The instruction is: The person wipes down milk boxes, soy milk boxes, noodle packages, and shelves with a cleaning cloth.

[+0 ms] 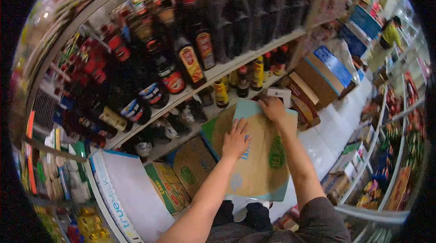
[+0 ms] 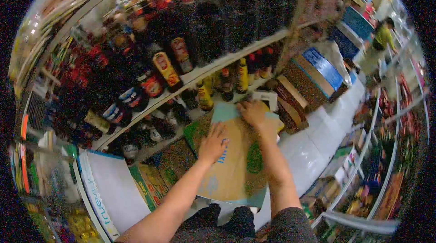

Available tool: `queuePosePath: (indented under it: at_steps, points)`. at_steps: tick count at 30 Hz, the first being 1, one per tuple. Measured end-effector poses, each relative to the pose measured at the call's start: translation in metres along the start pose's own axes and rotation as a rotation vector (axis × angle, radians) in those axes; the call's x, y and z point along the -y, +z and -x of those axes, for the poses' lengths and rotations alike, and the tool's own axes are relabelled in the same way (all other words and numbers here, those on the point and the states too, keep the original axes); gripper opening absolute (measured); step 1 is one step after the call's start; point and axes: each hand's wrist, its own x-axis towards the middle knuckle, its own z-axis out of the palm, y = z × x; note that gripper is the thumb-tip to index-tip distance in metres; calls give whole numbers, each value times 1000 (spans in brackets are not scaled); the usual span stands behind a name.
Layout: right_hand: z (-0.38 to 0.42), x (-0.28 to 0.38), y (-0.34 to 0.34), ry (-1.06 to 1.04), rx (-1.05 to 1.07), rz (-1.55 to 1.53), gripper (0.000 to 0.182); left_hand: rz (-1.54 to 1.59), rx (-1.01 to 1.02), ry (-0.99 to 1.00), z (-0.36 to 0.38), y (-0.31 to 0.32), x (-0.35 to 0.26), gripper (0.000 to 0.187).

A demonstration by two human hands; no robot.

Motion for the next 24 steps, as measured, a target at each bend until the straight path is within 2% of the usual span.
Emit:
queuePosePath:
  at_steps: [1,2,4,5,7,9,10,13,15,17,18,19,21,23,24]
  points:
    - [16,11,1,-2,-185,56,35,-39,68,-9,1,-11,-4,52]
    - [32,12,0,5,-193,-33,36,-8,30,-3,1,-7,-1,52]
    - [61,17,-18,-109,-357,40,34,14,13,9,-3,-1,-4,53]
    - [80,17,-28,-66,-221,-93,31,-6,38,-10,-4,-2,-4,53]
    - [123,24,-29,-22,-136,-159,32,-78,19,20,-2,-2,-2,54]
    - [174,48,-40,1,-198,-150,33,-75,45,18,-5,-7,3,54]
    - [228,67,-41,34,-103,-102,37,-85,70,-2,-1,-8,-7,54]
    - [272,83,-40,-47,-73,-155,46,-174,102,-16,0,-16,-14,52]
    - [266,77,-48,-112,-27,-155,52,-166,106,-6,0,-16,-12,52]
    - [229,58,-42,-24,-29,-83,54,-153,113,-3,-4,-14,-12,51]
    - [204,48,-36,-32,-168,41,53,-130,87,-7,-5,-14,-14,51]
    - [174,32,-27,36,-104,80,50,-114,73,-15,-2,-11,-12,50]
    - [126,28,-33,112,-255,134,44,-142,1,103,-10,23,18,50]
    - [103,29,-7,230,-396,61,41,-89,47,41,0,-9,-5,45]
    - [111,40,1,232,-378,35,41,-106,66,23,-2,-6,-1,45]
